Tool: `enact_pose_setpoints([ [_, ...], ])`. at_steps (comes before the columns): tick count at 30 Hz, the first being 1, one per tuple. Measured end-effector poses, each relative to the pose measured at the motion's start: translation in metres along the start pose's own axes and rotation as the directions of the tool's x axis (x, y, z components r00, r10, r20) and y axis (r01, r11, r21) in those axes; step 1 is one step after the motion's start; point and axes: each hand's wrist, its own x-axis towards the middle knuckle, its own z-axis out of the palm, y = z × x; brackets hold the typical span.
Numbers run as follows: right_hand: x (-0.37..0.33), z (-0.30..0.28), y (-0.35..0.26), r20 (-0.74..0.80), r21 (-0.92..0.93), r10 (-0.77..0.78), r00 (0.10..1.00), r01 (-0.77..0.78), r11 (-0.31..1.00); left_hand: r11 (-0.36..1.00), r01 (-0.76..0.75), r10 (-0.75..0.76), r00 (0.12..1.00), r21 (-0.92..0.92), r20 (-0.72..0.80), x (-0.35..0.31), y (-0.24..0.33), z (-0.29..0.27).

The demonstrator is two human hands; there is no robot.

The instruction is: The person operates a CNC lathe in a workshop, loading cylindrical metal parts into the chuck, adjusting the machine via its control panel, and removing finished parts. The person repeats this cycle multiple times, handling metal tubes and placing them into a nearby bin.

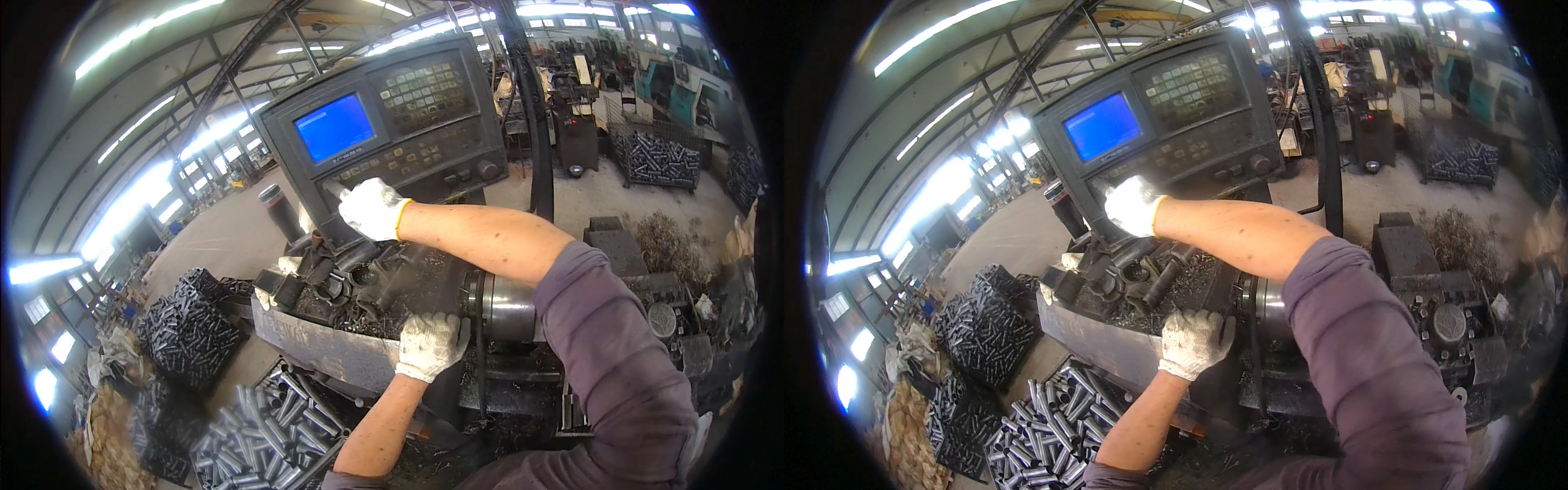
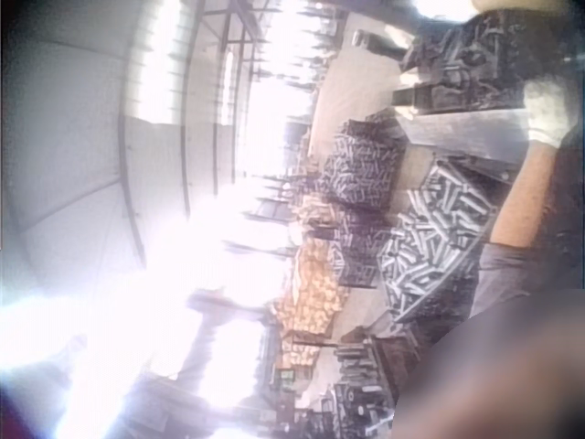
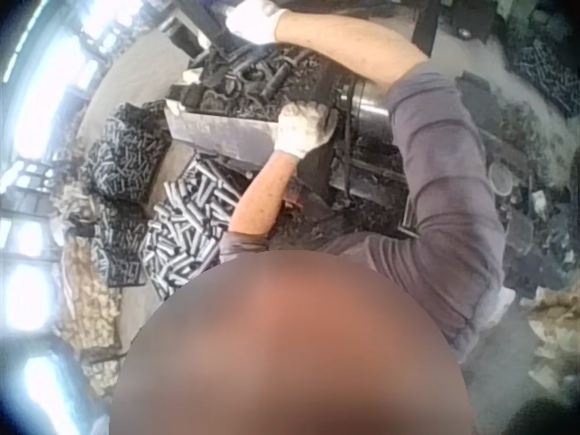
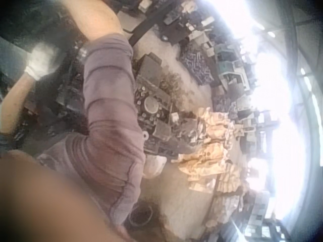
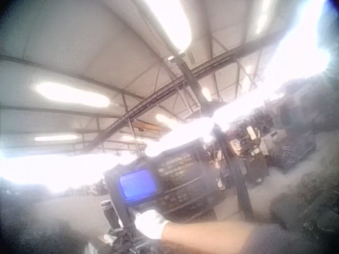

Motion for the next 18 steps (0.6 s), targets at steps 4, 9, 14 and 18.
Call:
enact_pose_setpoints([
  [4,-0.026,-0.031,0.036,-0.185,0.029,0.054,0.981,-0.050,0.998,1.000,0.002,-0.001,1.000,0.012,-0.026,-0.001,0.000,0.001],
  [9,-0.025,-0.064,0.101,-0.322,-0.014,0.265,0.909,-0.284,0.959,1.000,0.002,-0.002,1.000,-0.015,-0.016,-0.001,0.000,0.000],
  [14,-0.013,-0.065,0.126,-0.319,-0.043,0.218,0.922,-0.244,0.969,1.000,-0.006,0.004,0.999,-0.030,-0.054,0.001,0.001,-0.002],
  [18,-0.004,-0.066,0.132,-0.260,-0.120,0.202,0.944,-0.239,0.964,0.999,0.000,-0.002,0.998,-0.032,-0.068,0.002,0.001,-0.002],
])
